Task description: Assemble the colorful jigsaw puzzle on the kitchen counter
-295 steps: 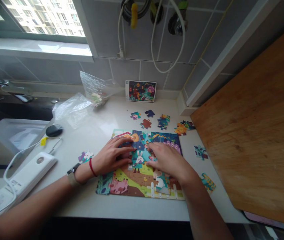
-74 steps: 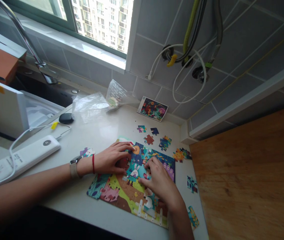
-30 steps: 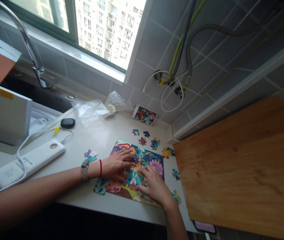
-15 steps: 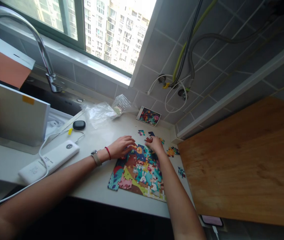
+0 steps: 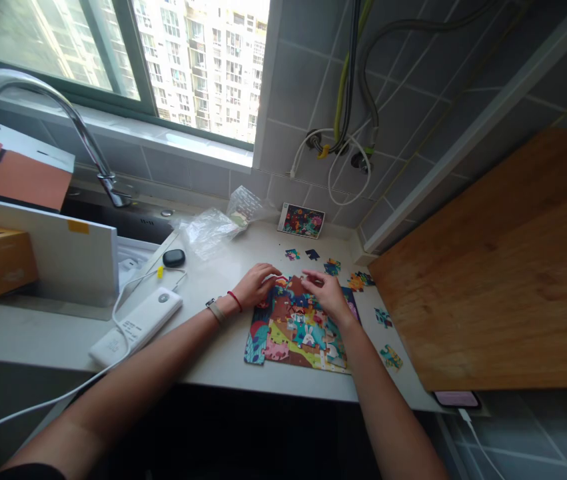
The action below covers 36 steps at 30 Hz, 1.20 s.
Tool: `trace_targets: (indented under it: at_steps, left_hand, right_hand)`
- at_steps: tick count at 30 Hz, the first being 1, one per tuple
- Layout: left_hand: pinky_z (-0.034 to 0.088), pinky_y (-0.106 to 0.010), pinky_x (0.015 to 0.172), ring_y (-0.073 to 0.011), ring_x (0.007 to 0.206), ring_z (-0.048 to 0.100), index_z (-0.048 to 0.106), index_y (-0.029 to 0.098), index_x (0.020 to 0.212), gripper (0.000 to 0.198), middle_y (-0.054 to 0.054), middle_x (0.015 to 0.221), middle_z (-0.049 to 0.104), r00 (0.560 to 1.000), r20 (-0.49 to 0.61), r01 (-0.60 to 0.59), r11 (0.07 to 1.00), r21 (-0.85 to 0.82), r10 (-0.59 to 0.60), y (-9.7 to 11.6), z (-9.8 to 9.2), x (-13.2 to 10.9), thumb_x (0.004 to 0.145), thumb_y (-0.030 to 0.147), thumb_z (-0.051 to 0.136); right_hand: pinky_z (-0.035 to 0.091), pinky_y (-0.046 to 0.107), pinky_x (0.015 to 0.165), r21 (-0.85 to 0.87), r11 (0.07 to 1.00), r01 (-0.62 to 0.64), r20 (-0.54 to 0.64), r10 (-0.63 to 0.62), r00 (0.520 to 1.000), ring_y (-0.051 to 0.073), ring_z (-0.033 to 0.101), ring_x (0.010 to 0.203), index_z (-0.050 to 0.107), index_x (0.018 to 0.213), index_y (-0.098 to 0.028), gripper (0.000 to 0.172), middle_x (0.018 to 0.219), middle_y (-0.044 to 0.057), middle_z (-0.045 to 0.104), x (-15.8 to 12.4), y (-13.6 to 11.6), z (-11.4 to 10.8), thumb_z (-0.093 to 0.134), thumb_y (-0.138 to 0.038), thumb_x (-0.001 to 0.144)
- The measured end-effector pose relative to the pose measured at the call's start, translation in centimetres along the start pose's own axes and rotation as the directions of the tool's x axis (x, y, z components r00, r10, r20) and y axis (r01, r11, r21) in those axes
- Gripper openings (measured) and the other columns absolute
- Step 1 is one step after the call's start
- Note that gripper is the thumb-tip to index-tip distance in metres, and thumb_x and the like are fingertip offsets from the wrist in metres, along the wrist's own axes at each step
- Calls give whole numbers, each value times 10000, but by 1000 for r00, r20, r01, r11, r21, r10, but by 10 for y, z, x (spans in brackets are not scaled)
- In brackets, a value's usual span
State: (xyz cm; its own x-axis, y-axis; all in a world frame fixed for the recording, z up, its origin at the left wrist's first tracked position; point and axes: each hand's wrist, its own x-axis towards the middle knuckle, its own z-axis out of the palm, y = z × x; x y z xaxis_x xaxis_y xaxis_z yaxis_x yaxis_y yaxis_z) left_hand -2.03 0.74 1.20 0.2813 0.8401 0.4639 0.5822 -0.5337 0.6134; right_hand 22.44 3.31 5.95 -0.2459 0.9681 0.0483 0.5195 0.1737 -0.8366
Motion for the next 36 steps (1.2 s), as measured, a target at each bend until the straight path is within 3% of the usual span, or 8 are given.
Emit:
trace_targets:
  at_steps: [4, 8, 12, 17, 23, 27, 36]
  left_hand:
    - [504, -443, 1057, -267, 1099, 655, 728, 189, 1122, 286, -115, 1114, 740, 1000, 0, 15, 1000, -22, -15, 4, 3, 1, 1039, 252, 461]
    - [505, -448, 1056, -267, 1092, 662, 743, 187, 1098, 285, -108, 1097, 748, 998, 51, -19, 999, -35, 21, 8, 3, 0, 1042, 295, 484]
    - [508, -447, 1066, -266, 1125, 665, 750, 194, 1109, 260, -110, 1147, 746, 994, 99, -45, 999, -17, 46, 7, -2, 0, 1018, 299, 530]
    - [444, -508, 1174, -330, 1312, 584, 743, 222, 1204, 328, -126, 1305, 694, 984, 165, -76, 997, 21, 71, 3, -7, -1, 946, 416, 684]
    - [299, -666, 1246, -482, 1560, 277, 608, 272, 1448, 804, -144, 1579, 501, 935, 352, -82, 994, 73, 51, -3, -6, -6, 768, 619, 858]
    - [248, -741, 1223, -523, 1582, 176, 512, 301, 1539, 972, -165, 1660, 395, 902, 432, -30, 994, 102, -17, -4, -7, -8, 716, 653, 888]
    - [259, -743, 1216, -513, 1574, 214, 528, 304, 1528, 938, -170, 1645, 409, 886, 461, -13, 990, 138, -52, 0, -5, -7, 732, 655, 880]
  right_hand:
    - [608, 348, 717, 17, 1000, 22, 193, -24, 981, 227, 742, 777, 813, 940, -173, 336, 885, 79, 807, -56, -8, 24, 777, -481, 810]
    - [576, 359, 805, -94, 991, 92, 123, -80, 989, 222, 713, 840, 774, 861, -198, 166, 881, 65, 772, -78, -14, 44, 692, -341, 885]
    - [548, 390, 899, -165, 969, 181, 65, -172, 983, 235, 678, 931, 755, 863, -213, 90, 941, 65, 722, -83, -16, 48, 690, -265, 897]
    - [491, 492, 1094, -315, 892, 323, 26, -333, 943, 293, 626, 1175, 784, 1086, -238, 170, 1155, 99, 709, -100, -8, 46, 697, -279, 946]
    - [386, 623, 1205, -458, 825, 330, 75, -334, 940, 366, 447, 1455, 791, 1248, -310, 301, 1444, 105, 632, -118, 10, 48, 721, -338, 957]
    - [392, 622, 1205, -465, 825, 320, 58, -333, 941, 361, 435, 1473, 784, 1268, -340, 303, 1454, 86, 631, -121, 13, 51, 685, -341, 982]
    - [462, 581, 1154, -425, 839, 339, 14, -368, 930, 339, 543, 1351, 810, 1212, -319, 284, 1367, 104, 675, -124, 2, 51, 693, -301, 953]
